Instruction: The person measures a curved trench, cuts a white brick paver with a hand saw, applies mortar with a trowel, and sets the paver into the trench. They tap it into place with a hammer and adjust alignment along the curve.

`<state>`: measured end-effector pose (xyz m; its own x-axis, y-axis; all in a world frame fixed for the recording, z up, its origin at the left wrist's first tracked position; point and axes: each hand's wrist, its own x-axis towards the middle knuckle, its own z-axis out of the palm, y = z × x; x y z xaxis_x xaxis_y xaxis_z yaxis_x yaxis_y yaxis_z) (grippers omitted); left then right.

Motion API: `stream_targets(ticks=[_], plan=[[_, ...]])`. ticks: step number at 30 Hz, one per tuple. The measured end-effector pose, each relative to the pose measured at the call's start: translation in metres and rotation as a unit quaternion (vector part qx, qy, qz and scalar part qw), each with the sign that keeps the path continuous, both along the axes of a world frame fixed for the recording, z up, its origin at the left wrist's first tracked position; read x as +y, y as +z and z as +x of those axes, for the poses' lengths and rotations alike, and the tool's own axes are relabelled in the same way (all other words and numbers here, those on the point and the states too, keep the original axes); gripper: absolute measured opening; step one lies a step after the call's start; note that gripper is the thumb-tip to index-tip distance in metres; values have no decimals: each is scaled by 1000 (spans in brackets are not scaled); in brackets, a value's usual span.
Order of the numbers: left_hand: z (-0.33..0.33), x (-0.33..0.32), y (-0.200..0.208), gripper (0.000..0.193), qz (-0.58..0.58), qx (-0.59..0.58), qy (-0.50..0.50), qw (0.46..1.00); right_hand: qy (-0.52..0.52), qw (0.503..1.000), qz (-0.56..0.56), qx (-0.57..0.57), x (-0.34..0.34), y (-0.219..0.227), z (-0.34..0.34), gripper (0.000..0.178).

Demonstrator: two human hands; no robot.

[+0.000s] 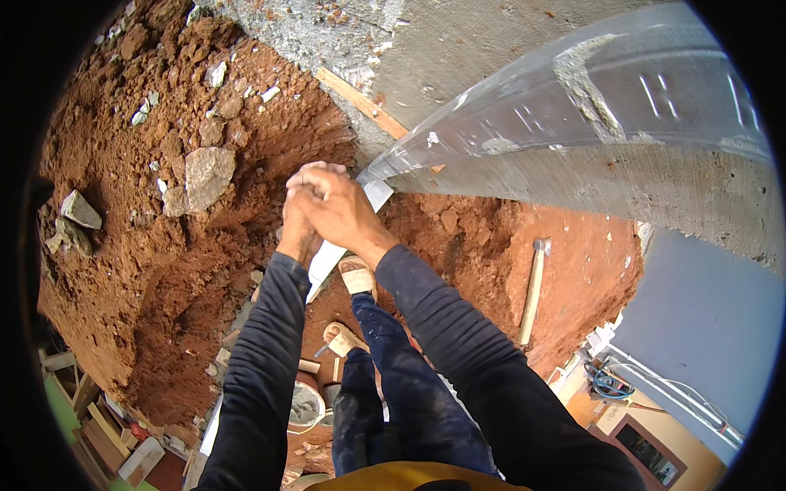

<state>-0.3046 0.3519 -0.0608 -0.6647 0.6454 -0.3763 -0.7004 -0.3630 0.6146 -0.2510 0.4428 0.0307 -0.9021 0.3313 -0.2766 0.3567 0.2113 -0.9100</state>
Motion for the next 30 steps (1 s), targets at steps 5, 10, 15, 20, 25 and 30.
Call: stream_targets(ticks=[5, 10, 15, 20, 25, 30], plan=[[-41, -28, 57, 29, -229, 462, -154, 843, -48, 972, 176, 150, -15, 31, 14, 20], [-62, -1, 105, 37, -215, 566, -162, 779, -86, 950, 230, 191, -9, 66, 16, 28], [-84, 38, 131, 27, -226, 712, -155, 647, -113, 962, 159, 191, -31, 77, 46, 60], [-92, 65, 151, 20, -219, 781, -147, 566, -128, 978, 105, 130, -65, 61, 103, 51], [-83, 63, 146, 20, -250, 725, -82, 637, -111, 986, 101, 75, -73, 49, 134, 28], [-71, 63, 132, 20, -269, 674, -40, 686, -126, 989, 72, 41, -72, 50, 140, 19]])
